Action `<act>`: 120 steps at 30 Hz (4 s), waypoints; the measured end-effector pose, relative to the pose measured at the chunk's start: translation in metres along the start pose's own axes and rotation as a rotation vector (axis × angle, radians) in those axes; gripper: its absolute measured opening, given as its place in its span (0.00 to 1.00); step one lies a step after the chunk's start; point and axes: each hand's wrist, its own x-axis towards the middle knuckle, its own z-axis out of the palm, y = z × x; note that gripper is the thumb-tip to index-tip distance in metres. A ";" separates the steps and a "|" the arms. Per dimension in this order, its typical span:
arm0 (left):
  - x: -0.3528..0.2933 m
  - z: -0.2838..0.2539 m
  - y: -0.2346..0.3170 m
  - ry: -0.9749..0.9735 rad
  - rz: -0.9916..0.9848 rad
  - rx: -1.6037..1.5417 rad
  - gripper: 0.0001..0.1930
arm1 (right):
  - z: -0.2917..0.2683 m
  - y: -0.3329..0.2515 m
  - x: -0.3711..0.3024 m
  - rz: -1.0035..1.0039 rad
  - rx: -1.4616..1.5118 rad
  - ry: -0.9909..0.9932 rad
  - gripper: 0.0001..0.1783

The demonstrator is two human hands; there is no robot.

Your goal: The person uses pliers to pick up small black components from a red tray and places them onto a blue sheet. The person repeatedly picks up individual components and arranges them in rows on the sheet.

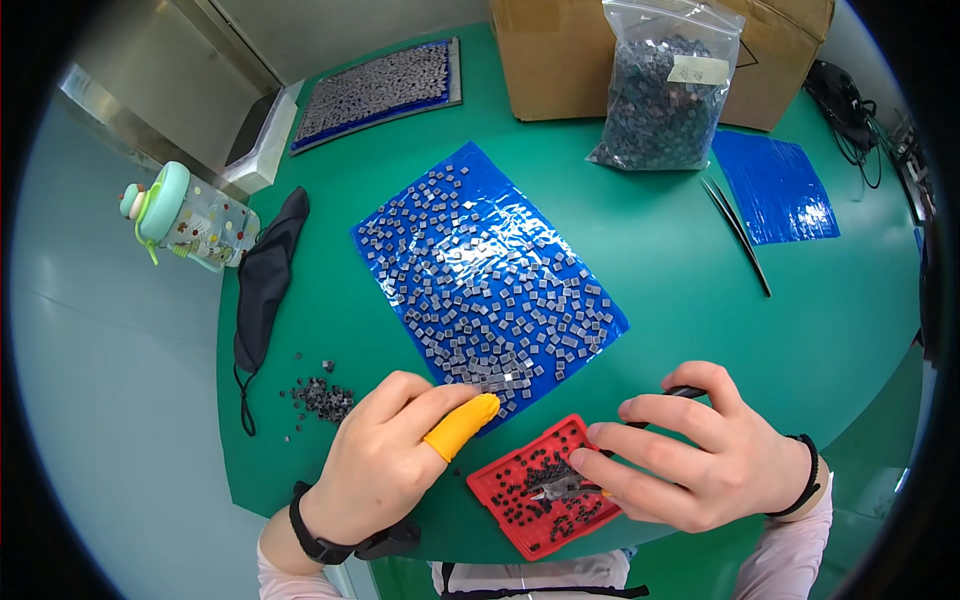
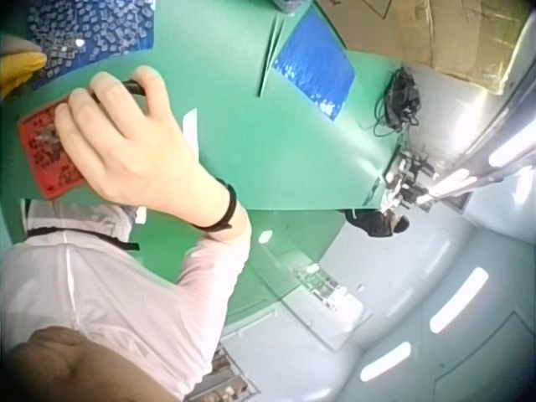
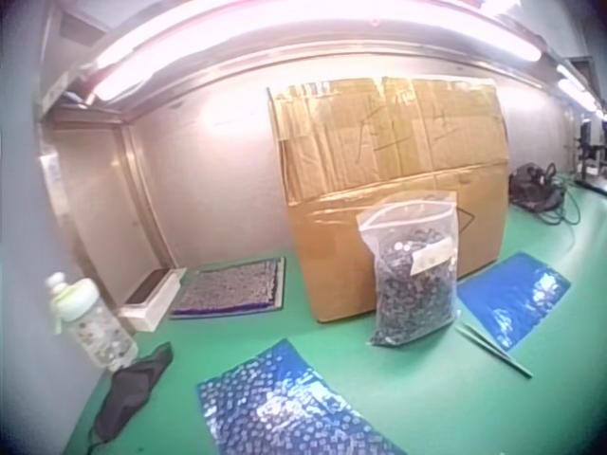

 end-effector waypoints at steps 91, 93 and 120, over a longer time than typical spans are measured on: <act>-0.005 -0.010 -0.007 -0.126 -0.238 0.044 0.14 | 0.001 0.002 -0.001 0.012 0.013 -0.048 0.16; -0.006 -0.010 -0.006 -0.134 -0.262 0.053 0.13 | 0.001 0.002 -0.001 0.013 0.014 -0.047 0.15; -0.005 -0.011 0.006 -0.108 -0.369 -0.737 0.09 | -0.005 0.002 0.000 0.083 -0.008 0.037 0.18</act>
